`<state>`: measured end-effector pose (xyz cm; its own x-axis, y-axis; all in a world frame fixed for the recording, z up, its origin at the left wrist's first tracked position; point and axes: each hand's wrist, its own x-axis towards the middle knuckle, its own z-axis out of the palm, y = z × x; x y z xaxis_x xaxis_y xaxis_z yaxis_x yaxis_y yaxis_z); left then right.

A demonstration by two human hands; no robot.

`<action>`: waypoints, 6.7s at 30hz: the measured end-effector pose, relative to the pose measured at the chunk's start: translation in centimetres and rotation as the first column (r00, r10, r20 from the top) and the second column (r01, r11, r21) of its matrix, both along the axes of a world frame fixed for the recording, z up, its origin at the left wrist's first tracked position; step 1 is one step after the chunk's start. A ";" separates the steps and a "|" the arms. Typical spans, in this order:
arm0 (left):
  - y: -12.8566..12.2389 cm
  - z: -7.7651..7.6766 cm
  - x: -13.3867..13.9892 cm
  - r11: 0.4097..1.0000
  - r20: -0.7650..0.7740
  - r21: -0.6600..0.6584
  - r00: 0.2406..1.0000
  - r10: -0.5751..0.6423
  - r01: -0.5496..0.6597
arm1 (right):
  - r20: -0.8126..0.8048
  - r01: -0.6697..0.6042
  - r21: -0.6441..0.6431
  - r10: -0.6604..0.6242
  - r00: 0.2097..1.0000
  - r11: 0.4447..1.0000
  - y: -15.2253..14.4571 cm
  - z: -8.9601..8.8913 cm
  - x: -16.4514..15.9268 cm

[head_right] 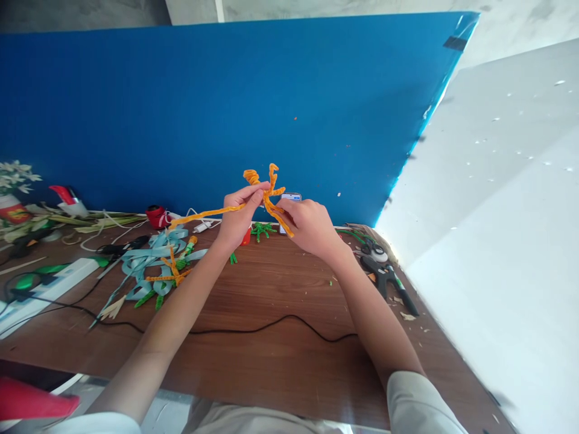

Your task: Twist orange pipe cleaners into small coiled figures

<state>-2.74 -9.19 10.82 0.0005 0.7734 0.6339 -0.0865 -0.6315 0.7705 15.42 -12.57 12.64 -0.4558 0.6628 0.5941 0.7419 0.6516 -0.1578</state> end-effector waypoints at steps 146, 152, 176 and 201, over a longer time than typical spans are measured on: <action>0.6 -0.3 -1.2 0.949 -0.340 -0.034 0.889 -0.306 0.313 | -0.920 -0.290 0.045 0.153 0.361 0.956 1.7 1.5 3.5; 1.2 -0.3 -1.5 0.934 0.070 0.055 0.932 -0.357 0.353 | -0.899 -0.262 -0.052 0.069 0.432 0.964 4.4 0.3 4.4; 0.8 -0.7 0.3 0.841 0.280 -0.189 0.849 -0.448 0.507 | -0.278 -0.090 0.244 0.159 0.947 0.965 1.3 -0.9 -1.1; 0.7 -1.6 1.1 0.994 -0.203 -0.060 0.974 -0.101 0.091 | -0.525 -0.188 -0.095 0.111 0.844 0.978 2.7 -1.6 -0.6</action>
